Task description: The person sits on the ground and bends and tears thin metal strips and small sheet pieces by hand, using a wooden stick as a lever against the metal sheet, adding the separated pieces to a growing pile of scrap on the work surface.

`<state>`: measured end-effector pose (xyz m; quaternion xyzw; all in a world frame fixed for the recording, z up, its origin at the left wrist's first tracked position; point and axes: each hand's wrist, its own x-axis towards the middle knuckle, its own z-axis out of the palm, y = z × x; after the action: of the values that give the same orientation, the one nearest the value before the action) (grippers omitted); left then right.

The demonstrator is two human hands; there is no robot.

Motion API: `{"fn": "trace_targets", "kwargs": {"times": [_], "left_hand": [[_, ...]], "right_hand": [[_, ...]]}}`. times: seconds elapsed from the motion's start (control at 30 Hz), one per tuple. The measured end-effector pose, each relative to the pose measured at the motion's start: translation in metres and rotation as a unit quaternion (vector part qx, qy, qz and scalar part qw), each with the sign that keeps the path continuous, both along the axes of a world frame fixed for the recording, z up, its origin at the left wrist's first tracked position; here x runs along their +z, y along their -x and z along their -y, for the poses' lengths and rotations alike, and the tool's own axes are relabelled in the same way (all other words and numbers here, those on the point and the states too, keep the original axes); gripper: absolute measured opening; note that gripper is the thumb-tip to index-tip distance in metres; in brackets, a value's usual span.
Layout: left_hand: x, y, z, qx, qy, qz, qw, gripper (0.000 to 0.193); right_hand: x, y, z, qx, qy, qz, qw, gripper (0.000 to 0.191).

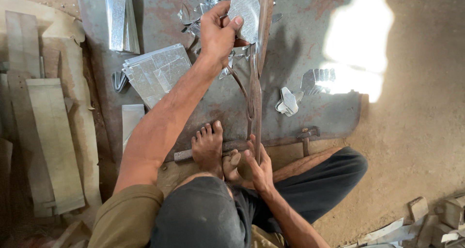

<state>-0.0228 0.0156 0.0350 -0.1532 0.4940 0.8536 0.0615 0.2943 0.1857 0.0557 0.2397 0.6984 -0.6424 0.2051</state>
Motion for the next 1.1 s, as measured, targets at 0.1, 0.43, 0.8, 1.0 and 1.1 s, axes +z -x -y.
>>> {"fn": "trace_targets", "kwargs": {"times": [0.1, 0.43, 0.8, 1.0, 1.1], "left_hand": [[0.000, 0.000, 0.002, -0.006, -0.023, -0.005, 1.000, 0.032], [0.004, -0.011, 0.003, 0.002, -0.021, -0.040, 0.999, 0.034], [-0.006, -0.029, -0.005, 0.017, 0.000, -0.008, 1.000, 0.038], [-0.011, -0.031, -0.008, 0.019, 0.011, -0.014, 1.000, 0.040], [-0.009, -0.030, -0.007, 0.009, -0.004, -0.011, 1.000, 0.036]], "right_hand": [[-0.009, 0.001, -0.001, 0.004, -0.016, -0.022, 1.000, 0.067], [-0.072, 0.017, -0.010, 0.061, -0.123, -0.051, 0.989, 0.039], [-0.047, -0.004, -0.020, 0.042, -0.047, -0.024, 0.998, 0.070], [-0.060, 0.003, -0.014, 0.029, -0.034, -0.010, 0.999, 0.077], [-0.062, 0.004, -0.017, 0.028, -0.075, -0.027, 0.996, 0.071]]}}
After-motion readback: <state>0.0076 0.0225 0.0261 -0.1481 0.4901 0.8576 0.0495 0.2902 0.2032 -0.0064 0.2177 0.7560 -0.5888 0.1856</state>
